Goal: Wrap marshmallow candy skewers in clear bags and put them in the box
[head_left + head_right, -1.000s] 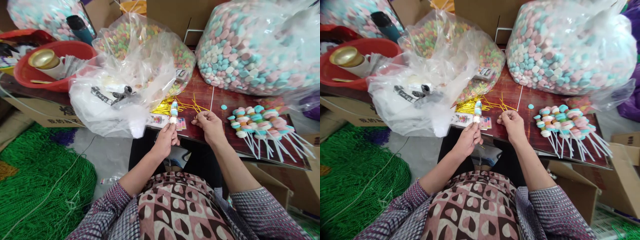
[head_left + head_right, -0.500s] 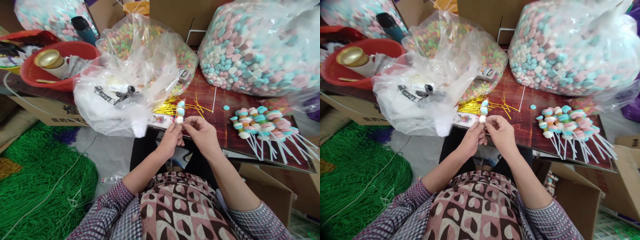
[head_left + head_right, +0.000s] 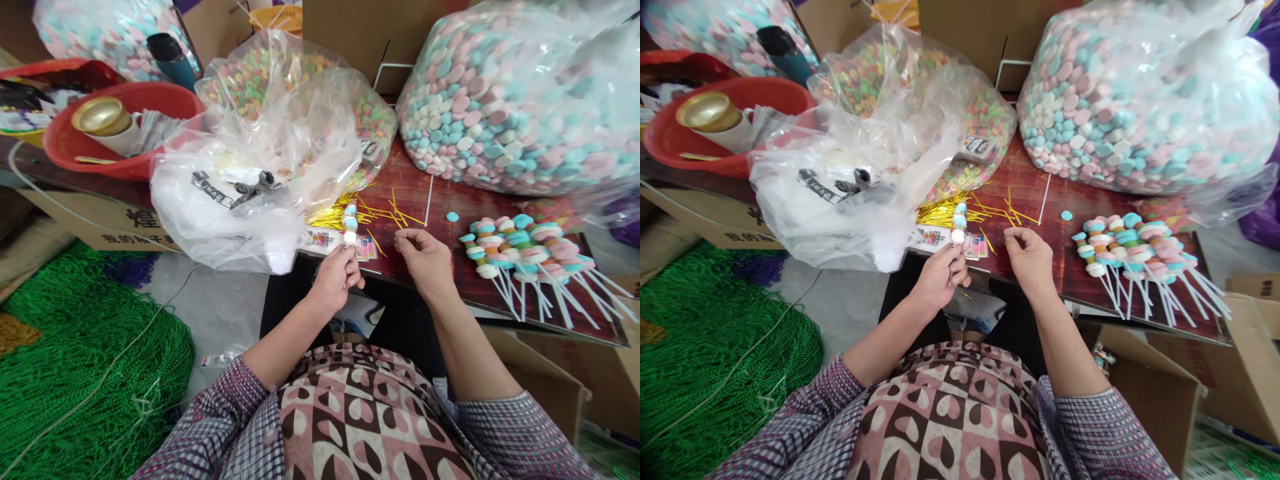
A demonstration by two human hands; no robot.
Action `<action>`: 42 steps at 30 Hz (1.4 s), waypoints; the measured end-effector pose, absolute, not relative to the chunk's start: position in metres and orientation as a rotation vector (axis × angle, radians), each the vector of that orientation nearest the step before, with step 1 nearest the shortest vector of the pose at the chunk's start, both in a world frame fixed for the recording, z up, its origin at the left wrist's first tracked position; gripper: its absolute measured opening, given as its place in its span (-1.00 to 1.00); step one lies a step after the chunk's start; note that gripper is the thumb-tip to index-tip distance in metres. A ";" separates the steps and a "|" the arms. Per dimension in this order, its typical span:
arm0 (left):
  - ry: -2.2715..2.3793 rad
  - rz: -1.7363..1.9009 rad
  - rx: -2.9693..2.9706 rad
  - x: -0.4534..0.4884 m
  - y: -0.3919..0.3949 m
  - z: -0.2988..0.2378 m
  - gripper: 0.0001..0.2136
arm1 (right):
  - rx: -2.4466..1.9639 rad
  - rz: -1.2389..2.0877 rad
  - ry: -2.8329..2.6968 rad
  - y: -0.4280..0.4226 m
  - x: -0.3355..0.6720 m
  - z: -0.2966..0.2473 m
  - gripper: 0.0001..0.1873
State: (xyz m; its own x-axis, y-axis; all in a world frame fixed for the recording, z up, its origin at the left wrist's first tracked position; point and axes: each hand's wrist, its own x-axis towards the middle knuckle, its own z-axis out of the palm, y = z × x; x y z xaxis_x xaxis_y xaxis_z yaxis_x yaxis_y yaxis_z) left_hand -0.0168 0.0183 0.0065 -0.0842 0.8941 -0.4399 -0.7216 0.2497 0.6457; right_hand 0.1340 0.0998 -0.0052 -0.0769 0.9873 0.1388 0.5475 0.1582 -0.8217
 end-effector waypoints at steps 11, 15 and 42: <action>0.949 1.357 0.263 -0.018 0.018 0.006 -0.92 | -1.607 0.077 -2.735 0.100 0.119 0.020 -0.68; 0.948 1.363 0.256 -0.017 0.018 0.006 -0.90 | -1.622 -0.122 -2.868 0.105 0.105 0.023 -0.66; 1.102 1.224 0.560 -0.008 0.011 0.003 -0.80 | -1.602 0.392 -2.549 0.066 0.096 0.039 -0.93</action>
State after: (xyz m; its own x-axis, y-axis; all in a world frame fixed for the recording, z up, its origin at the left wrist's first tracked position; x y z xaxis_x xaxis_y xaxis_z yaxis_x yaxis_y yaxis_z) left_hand -0.0078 0.0108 0.0029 -0.0470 0.9318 -0.3598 -0.4551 0.3007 0.8382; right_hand 0.0963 0.0659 0.0388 -0.4393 0.8971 -0.0473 0.8698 0.4116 -0.2720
